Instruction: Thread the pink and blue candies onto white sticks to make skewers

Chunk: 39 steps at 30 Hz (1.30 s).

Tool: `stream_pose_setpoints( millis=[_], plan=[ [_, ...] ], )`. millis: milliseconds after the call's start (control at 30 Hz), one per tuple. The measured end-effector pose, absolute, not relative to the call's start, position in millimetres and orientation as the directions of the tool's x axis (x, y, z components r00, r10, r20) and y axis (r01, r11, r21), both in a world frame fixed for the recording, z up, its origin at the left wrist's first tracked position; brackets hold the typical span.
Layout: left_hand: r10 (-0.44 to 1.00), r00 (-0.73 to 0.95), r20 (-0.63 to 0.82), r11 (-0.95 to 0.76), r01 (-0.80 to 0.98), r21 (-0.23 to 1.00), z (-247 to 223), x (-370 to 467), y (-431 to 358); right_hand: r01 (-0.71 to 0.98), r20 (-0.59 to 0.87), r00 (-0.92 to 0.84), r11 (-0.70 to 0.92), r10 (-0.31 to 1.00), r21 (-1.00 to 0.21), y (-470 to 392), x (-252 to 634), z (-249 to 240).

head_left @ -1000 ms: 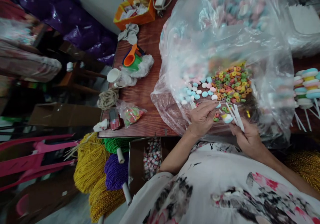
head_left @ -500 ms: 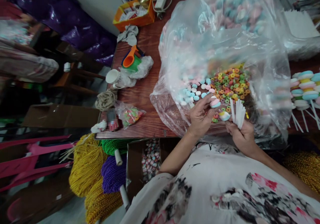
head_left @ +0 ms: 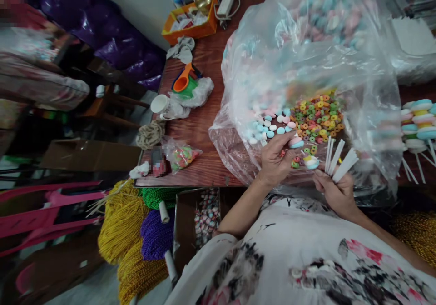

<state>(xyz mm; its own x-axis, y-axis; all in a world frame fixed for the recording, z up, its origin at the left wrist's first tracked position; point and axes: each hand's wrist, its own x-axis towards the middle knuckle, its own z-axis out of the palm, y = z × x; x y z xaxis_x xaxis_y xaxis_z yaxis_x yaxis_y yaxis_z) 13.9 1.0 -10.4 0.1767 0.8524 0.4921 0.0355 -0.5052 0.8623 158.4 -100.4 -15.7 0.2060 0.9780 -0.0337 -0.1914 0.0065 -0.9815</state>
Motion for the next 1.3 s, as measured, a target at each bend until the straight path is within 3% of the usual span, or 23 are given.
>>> stream_pose_setpoints(
  millis=[167,367,567,800,967,1067,1167,1233,1300],
  plan=[
    [0.856,0.059,0.514,-0.517,0.049,0.854,-4,18,-6,-0.189,-0.005,0.226,0.039,0.974,-0.981,-104,152,-17],
    [0.846,0.067,0.529,-0.533,0.076,0.843,-9,18,-19,-0.112,0.076,0.208,0.101,0.975,-0.989,-111,155,-35],
    [0.826,0.175,0.536,-0.549,0.033,0.835,-13,19,-36,-0.005,0.069,0.194,0.071,0.979,-0.997,-111,157,-47],
    [0.797,0.3,0.524,-0.569,0.083,0.818,-3,15,-12,0.304,0.139,0.188,0.076,0.972,-0.949,-97,192,-27],
    [0.734,0.422,0.532,-0.571,-0.039,0.82,0,32,9,0.394,0.174,0.16,0.099,0.972,-0.914,-83,210,-12],
    [0.707,0.484,0.516,-0.562,-0.058,0.825,0,40,16,0.336,0.154,0.262,0.06,0.953,-0.94,-77,213,-9],
    [0.748,0.5,0.437,-0.506,0.002,0.863,-5,39,22,0.133,0.071,0.392,0.02,0.917,-0.991,-76,217,-16],
    [0.795,0.482,0.369,-0.484,0.137,0.864,-13,37,25,-0.02,0.005,0.447,0.015,0.894,-1.0,-78,220,-25],
    [0.799,0.538,0.269,-0.5,0.348,0.793,-20,36,26,-0.07,-0.037,0.454,-0.006,0.89,-0.998,-81,223,-36]
  ],
)
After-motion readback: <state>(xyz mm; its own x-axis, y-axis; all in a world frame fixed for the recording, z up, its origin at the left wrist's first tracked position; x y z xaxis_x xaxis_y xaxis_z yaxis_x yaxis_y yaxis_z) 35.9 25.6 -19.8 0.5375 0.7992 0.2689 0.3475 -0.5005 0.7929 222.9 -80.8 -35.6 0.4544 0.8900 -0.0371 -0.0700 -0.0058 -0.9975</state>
